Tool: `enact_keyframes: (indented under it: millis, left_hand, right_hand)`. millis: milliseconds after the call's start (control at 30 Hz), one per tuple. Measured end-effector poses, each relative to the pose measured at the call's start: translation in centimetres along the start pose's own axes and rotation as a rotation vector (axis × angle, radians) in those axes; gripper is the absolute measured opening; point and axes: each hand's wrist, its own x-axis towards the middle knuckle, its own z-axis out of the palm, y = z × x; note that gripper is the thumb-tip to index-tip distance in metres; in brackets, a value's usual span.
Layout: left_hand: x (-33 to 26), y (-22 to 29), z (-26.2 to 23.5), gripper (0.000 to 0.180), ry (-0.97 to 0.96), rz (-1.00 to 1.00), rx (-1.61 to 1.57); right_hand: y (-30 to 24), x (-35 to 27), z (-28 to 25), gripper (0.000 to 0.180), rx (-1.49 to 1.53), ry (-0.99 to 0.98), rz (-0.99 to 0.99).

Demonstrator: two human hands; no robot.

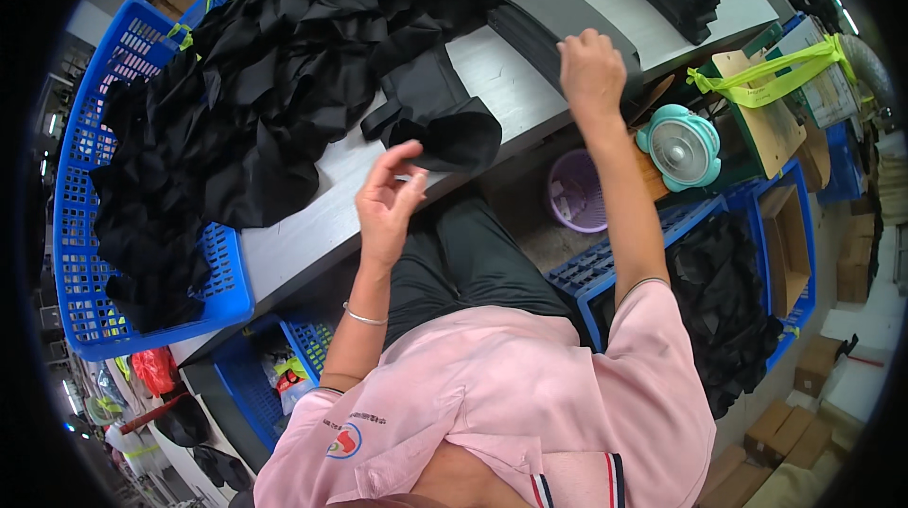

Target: Sorting and organizing black fabric components at a workstation in a garment factory.

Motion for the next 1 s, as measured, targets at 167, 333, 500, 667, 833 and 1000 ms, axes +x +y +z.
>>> enact_keyframes:
  millis: [167,333,500,667,833,1000]
  left_hand:
    - [-1.7,-0.1,3.6,0.047,-0.268,-0.243,-0.355]
    - [-3.2,-0.1,4.4,0.048,-0.393,-0.315,-0.385]
    - [-4.8,-1.4,3.6,0.048,-0.362,-0.358,-0.367]
    - [-6.2,-1.8,3.5,0.046,-0.410,-0.445,-0.345]
    - [-7.1,-3.1,2.5,0.045,-0.417,-0.477,-0.349]
    - [-7.3,-3.1,2.8,0.045,-0.406,-0.507,-0.377]
  right_hand:
    - [-6.4,-4.9,-4.7,0.015,-0.040,0.130,-0.064]
    - [-2.9,-1.5,-4.1,0.013,-0.169,0.233,0.008]
    - [-0.7,2.5,-3.1,0.015,-0.215,0.244,-0.035]
    - [1.7,-0.3,4.3,0.016,0.137,-0.023,0.054]
    - [3.0,2.7,3.0,0.019,0.377,-0.461,0.285]
    - [4.6,3.5,3.6,0.016,0.391,-0.530,0.244]
